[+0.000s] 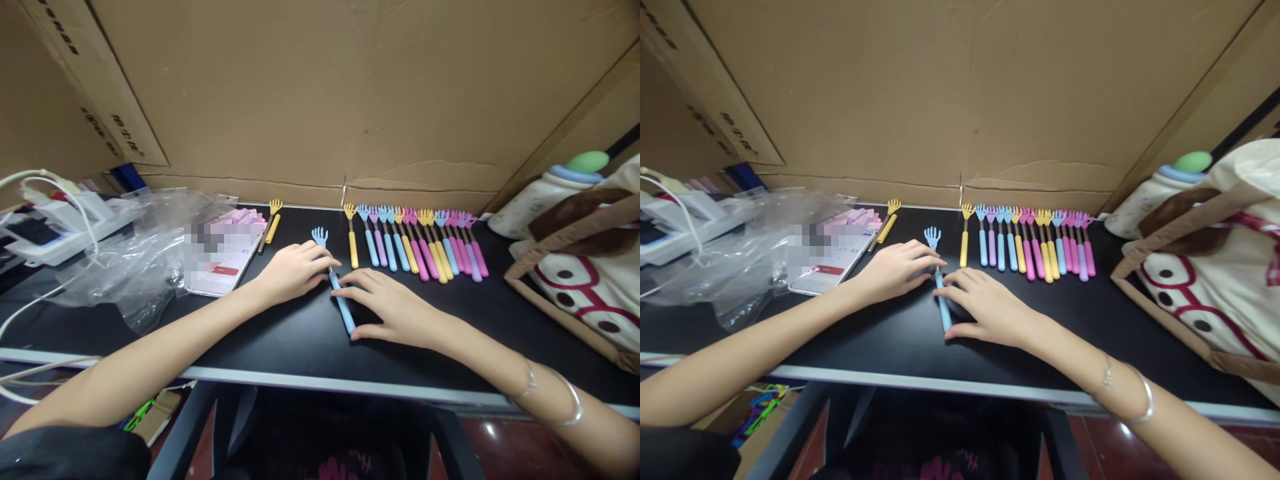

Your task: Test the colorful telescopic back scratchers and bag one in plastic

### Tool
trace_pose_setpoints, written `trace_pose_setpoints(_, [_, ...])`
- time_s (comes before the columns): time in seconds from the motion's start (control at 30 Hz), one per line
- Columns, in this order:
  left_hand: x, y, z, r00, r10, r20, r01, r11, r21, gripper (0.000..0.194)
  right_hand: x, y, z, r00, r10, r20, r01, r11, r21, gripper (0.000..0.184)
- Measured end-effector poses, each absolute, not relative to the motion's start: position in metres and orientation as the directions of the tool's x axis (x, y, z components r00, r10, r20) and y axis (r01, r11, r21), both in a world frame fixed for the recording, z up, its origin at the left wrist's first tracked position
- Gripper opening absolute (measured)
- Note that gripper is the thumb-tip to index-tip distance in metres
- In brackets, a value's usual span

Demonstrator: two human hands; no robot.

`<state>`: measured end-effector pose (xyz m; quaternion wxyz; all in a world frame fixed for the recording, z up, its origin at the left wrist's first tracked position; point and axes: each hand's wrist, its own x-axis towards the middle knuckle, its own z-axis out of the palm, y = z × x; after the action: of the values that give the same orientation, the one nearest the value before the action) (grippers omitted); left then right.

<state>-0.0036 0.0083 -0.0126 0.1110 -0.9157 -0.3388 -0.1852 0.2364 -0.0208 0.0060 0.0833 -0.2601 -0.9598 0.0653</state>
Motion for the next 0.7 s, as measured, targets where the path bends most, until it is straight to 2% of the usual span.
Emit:
trace_pose_setpoints(0.33, [-0.004,0.010,-0.016,0.637,0.665,0.390,0.739,-0.670,-0.063,0.030,0.209,0.003,0.001,-0.832,0.502,0.235,0.538,0.833,0.125,0.056])
trace_pose_setpoints(0.7, [-0.007,0.014,-0.018,0.603,0.732,0.318,0.779,-0.626,-0.038,0.042,0.198,0.031,-0.006,-0.798,0.532,0.283,0.596,0.764,0.247,0.056])
